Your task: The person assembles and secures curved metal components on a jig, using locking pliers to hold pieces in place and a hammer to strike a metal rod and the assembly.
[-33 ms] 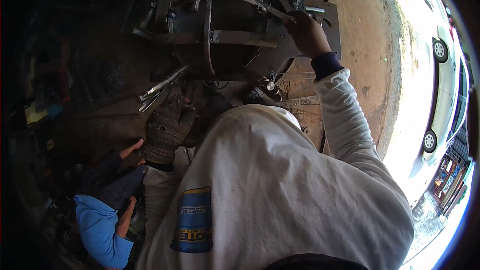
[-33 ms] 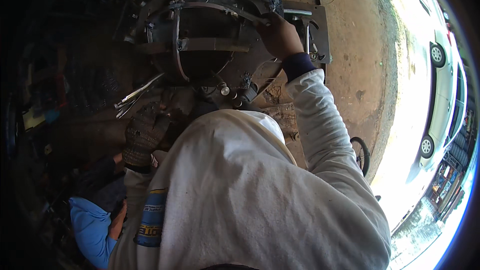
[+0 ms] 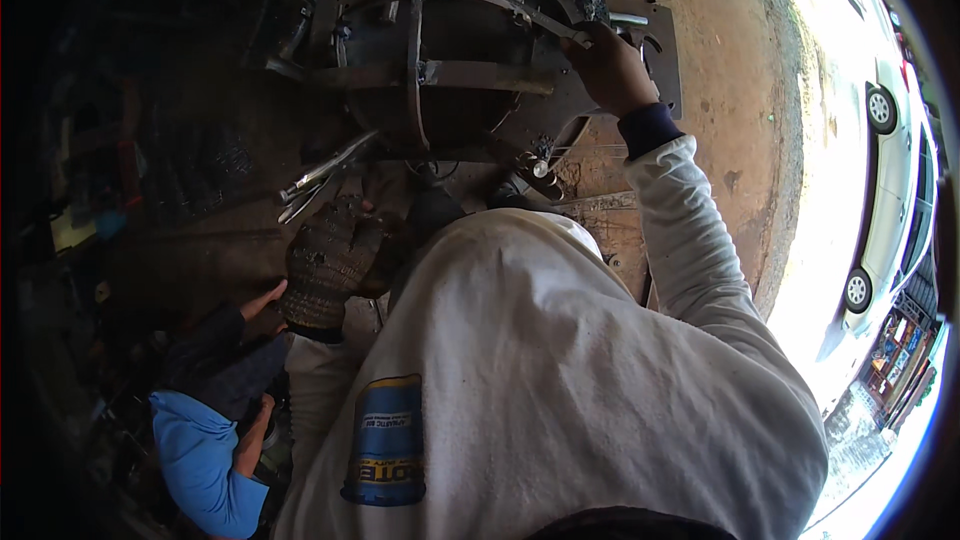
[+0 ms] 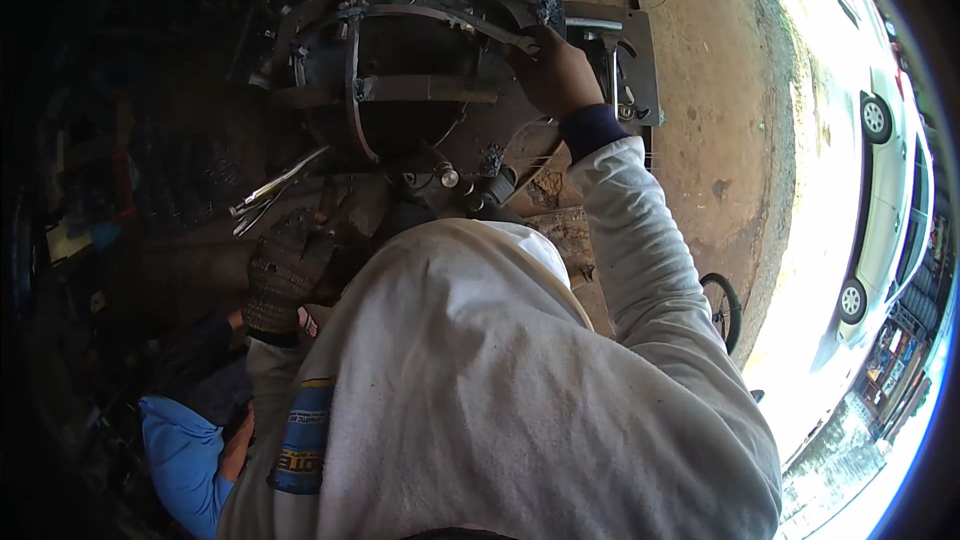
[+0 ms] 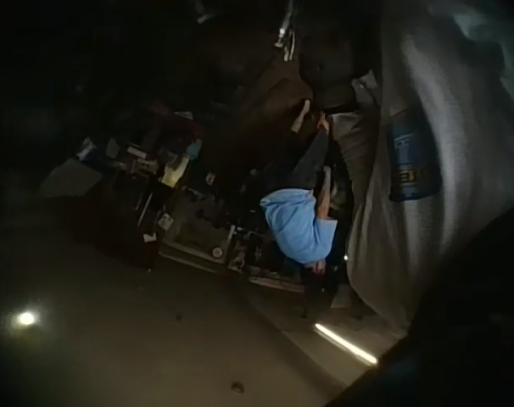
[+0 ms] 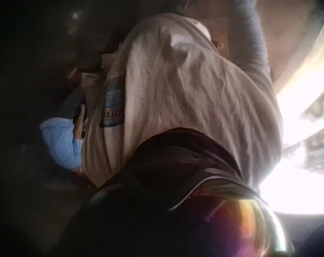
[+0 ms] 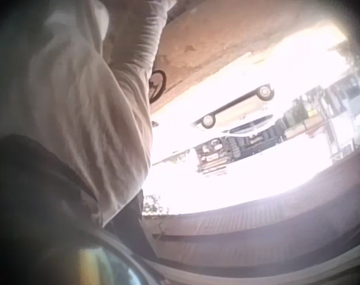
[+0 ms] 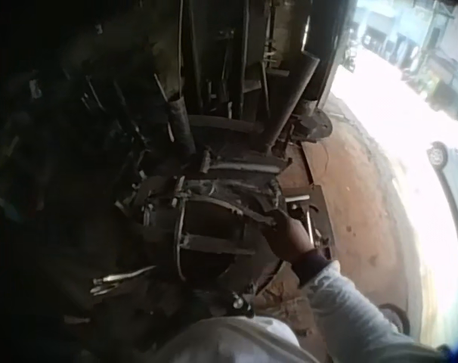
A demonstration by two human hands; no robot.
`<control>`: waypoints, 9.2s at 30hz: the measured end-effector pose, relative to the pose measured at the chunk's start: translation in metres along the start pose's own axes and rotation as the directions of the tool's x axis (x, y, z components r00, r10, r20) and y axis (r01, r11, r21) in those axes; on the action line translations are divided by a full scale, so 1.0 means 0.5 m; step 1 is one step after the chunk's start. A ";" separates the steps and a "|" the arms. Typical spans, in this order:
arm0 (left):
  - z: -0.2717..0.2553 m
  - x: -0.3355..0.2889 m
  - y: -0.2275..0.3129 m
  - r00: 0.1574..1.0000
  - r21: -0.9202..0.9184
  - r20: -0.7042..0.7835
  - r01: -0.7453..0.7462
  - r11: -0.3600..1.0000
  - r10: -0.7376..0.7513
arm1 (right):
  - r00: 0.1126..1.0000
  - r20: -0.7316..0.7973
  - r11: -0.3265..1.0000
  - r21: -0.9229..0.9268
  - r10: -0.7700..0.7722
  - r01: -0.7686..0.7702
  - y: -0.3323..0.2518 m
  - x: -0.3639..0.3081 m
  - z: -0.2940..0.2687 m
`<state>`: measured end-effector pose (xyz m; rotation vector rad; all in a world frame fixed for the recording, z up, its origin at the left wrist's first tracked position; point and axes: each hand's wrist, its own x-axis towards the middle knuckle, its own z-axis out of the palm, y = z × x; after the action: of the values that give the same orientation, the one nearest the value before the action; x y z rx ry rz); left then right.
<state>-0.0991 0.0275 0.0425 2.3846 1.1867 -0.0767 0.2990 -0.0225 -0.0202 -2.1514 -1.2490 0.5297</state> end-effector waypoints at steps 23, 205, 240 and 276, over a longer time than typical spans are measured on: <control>-0.076 0.223 -0.253 0.979 -0.106 -0.159 -0.144 0.984 0.126 | 0.863 -0.434 0.966 0.125 0.259 -0.226 0.041 -0.296 0.118; 0.019 0.306 -0.635 0.610 0.238 -0.315 -0.691 0.683 0.727 | 0.219 0.378 0.210 0.066 0.899 -0.975 -0.237 -0.650 0.547; -0.194 0.545 -0.145 0.239 0.211 0.344 -0.962 0.174 0.908 | -0.016 0.260 -0.176 0.608 0.966 -0.774 -0.570 -0.513 0.912; -0.141 0.786 -0.353 0.522 -0.916 0.354 0.027 0.400 0.776 | -0.202 0.195 -0.280 0.611 0.960 -0.740 -0.790 -0.439 0.962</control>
<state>0.0000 0.4393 -0.0627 1.3342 0.0115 -0.2410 -0.3474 0.0769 -0.1075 -2.0013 1.1832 0.7966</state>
